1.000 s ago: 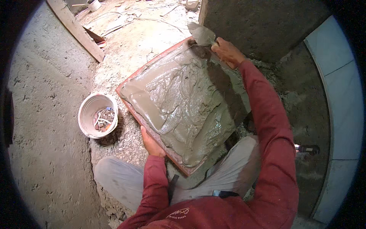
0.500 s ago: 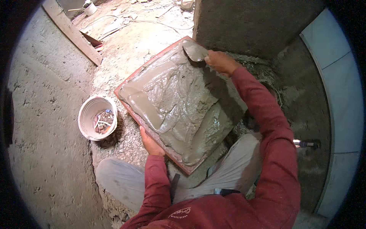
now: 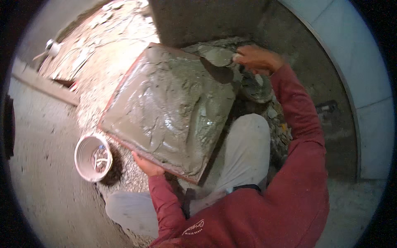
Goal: The person applies mortar to the back of a large ceramic tile using a trowel, spreads the mortar evenly across the surface, and then lifts and presses the tile onto the ceiling, tapping it into place with a rubber mallet.
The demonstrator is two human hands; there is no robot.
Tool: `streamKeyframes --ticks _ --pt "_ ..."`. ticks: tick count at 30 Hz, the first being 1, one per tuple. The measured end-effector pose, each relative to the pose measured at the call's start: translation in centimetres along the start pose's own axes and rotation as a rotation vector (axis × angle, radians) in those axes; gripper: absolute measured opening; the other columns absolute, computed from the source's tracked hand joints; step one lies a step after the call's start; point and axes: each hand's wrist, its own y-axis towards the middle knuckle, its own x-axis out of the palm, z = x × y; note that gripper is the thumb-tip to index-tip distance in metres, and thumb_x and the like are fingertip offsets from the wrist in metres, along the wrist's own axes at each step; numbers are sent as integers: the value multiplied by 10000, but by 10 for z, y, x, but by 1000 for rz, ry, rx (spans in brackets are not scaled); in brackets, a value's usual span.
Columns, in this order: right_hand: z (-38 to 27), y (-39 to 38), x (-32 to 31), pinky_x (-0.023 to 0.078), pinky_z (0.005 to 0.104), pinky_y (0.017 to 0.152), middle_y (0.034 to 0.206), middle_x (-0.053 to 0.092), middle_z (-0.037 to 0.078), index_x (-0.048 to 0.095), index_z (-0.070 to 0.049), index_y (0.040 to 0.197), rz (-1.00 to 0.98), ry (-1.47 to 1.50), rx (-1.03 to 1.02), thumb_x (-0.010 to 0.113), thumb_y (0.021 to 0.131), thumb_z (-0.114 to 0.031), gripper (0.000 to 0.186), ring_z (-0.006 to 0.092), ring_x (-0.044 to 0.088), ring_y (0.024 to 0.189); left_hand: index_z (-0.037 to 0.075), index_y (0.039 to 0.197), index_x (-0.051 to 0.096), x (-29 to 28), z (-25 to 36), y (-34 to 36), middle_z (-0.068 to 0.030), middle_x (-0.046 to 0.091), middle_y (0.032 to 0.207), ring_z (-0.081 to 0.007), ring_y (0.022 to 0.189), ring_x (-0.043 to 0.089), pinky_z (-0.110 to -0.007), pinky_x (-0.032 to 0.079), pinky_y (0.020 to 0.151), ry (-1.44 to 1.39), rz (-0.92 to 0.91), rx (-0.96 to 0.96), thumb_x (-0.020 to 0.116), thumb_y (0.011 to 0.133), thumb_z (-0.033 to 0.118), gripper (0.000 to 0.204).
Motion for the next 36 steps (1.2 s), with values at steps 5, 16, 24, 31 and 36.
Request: streamKeyframes --ticks 5,16,24,31,36 --pt "126 -68 -55 493 419 662 888 659 122 609 5 1082 33 -378 190 632 874 -381 439 262 613 739 84 1420 464 13 -6 -4 -88 527 1391 -286 1245 514 -434 398 1059 -35 -46 24 295 1045 481 571" --pt "229 44 58 523 460 802 1080 698 134 642 -63 1165 -29 -299 216 713 850 -351 433 315 678 982 119 1551 318 -17 1 35 -79 393 1533 -299 1360 412 -439 318 1132 -58 -84 3 337 1009 589 718" --pt "164 -13 51 541 476 800 1116 688 123 648 -48 1048 -3 -724 211 635 900 -323 312 376 687 947 98 1543 330 1 8 28 -90 372 1560 -306 1364 421 -440 328 1144 -38 -112 139 305 1040 574 693" --pt "169 -37 -24 529 491 794 1122 669 164 596 -37 1148 370 -707 21 598 944 -312 343 372 680 921 93 1561 277 2 3 29 -97 329 1574 -278 1392 383 -412 293 1166 122 -66 160 296 1037 607 734" --pt "75 34 -56 522 465 661 936 704 169 627 -34 1150 53 -493 4 555 944 -300 344 348 691 779 44 1549 284 -8 6 37 -132 355 1555 -290 1383 394 -403 304 1161 191 13 215 311 1035 610 765"
